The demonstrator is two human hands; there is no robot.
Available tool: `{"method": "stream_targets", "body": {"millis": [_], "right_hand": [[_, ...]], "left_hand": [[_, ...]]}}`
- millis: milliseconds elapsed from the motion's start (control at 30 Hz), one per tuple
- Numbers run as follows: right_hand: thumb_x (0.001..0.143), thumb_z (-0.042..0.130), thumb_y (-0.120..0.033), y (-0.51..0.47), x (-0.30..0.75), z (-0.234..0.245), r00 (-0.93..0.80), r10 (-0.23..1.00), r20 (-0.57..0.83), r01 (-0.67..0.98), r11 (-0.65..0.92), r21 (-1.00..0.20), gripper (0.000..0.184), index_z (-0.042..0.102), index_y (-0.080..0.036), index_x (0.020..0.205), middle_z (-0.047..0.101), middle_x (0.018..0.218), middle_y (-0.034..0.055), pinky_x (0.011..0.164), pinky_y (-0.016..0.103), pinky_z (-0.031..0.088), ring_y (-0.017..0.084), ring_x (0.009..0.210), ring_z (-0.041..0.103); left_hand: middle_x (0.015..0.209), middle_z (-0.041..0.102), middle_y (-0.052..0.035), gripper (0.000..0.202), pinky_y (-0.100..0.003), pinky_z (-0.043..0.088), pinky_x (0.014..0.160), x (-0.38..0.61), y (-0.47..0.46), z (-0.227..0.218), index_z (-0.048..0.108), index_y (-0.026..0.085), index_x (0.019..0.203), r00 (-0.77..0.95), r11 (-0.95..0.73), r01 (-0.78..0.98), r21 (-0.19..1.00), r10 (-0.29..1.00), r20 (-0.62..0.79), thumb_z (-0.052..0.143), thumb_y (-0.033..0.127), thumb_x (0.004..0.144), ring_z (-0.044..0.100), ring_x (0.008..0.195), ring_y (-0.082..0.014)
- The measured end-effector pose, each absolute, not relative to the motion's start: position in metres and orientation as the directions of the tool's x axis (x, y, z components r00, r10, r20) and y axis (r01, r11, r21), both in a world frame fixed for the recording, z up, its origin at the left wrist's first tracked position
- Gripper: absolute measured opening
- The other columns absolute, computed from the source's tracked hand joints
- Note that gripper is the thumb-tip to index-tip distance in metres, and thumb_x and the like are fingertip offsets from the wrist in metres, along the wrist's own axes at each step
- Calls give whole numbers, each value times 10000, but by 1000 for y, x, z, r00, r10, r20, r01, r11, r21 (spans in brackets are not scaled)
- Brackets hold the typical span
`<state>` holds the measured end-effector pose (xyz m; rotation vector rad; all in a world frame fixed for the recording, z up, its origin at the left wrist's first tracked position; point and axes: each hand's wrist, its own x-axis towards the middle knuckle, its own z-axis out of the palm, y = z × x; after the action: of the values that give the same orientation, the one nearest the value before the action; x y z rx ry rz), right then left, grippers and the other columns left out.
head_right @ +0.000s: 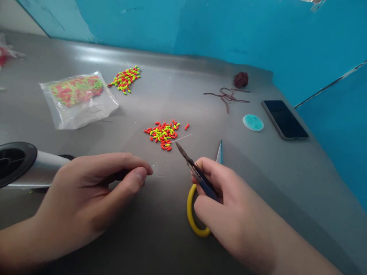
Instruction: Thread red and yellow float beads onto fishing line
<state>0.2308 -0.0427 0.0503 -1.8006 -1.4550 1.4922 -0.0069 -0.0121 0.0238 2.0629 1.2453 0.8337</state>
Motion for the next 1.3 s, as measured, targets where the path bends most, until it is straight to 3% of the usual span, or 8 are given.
{"method": "stream_targets", "body": {"millis": [133,267,367,533,700,933,1133,1300], "right_hand": [[877,618,-191,-53,237,47,-84,865,-495,510,-389,-767,104,685,-262,911,717,865,17,582,267,540,222,770,662],[840,659,-193,-58,240,47,-76,858,-508,588,-373,-718,396,741,-303,1212,790,974,29,683,299,589,272,898,741],[809,683,-209,-57,234,49,-108,851,-515,590,-362,-722,326,765,-297,1112,803,955,35,700,315,595,296,939,755],[809,670,-237,-53,216,52,-206,814,-544,466,-407,-786,42,680,-270,832,747,740,9,555,278,540,250,754,724],[815,660,-223,-52,215,50,-196,828,-525,536,-358,-765,73,683,-283,849,739,722,0,537,277,513,238,722,698],[816,669,-194,-56,218,49,-188,857,-479,591,-291,-753,105,679,-294,848,737,735,-8,527,272,500,223,682,679],[830,667,-201,-57,217,48,-191,847,-496,560,-321,-764,110,710,-283,888,734,724,-5,529,273,503,226,695,689],[811,677,-213,-56,217,49,-194,850,-490,561,-314,-766,74,693,-276,845,711,688,-13,513,261,475,220,693,663]], "left_hand": [[667,762,31,262,-212,442,490,-6,-11,24,771,184,806,361,-370,545,752,913,188,596,217,998,668,556,-115],[654,724,45,242,-211,438,502,-7,-11,23,755,190,827,355,-385,547,744,911,210,604,216,1015,621,543,-99],[690,720,43,211,-211,453,535,-8,-14,21,751,187,867,380,-423,524,739,893,241,605,198,1020,621,570,-92],[773,742,27,162,-215,492,588,-9,-20,19,763,183,944,424,-459,467,756,866,264,620,157,1017,646,632,-94],[826,775,0,165,-230,512,602,-9,-19,20,760,179,961,442,-461,426,779,857,265,608,160,1025,684,675,-113],[762,744,2,241,-234,488,590,-7,-19,21,678,203,813,469,-466,402,788,844,260,574,148,1024,654,632,-120],[786,744,2,205,-239,489,606,-7,-19,20,714,188,880,463,-468,395,791,845,269,581,150,1031,656,655,-115],[726,671,36,174,-232,454,575,-8,-20,18,716,176,914,471,-486,390,782,835,284,589,134,1027,574,608,-91]]}}
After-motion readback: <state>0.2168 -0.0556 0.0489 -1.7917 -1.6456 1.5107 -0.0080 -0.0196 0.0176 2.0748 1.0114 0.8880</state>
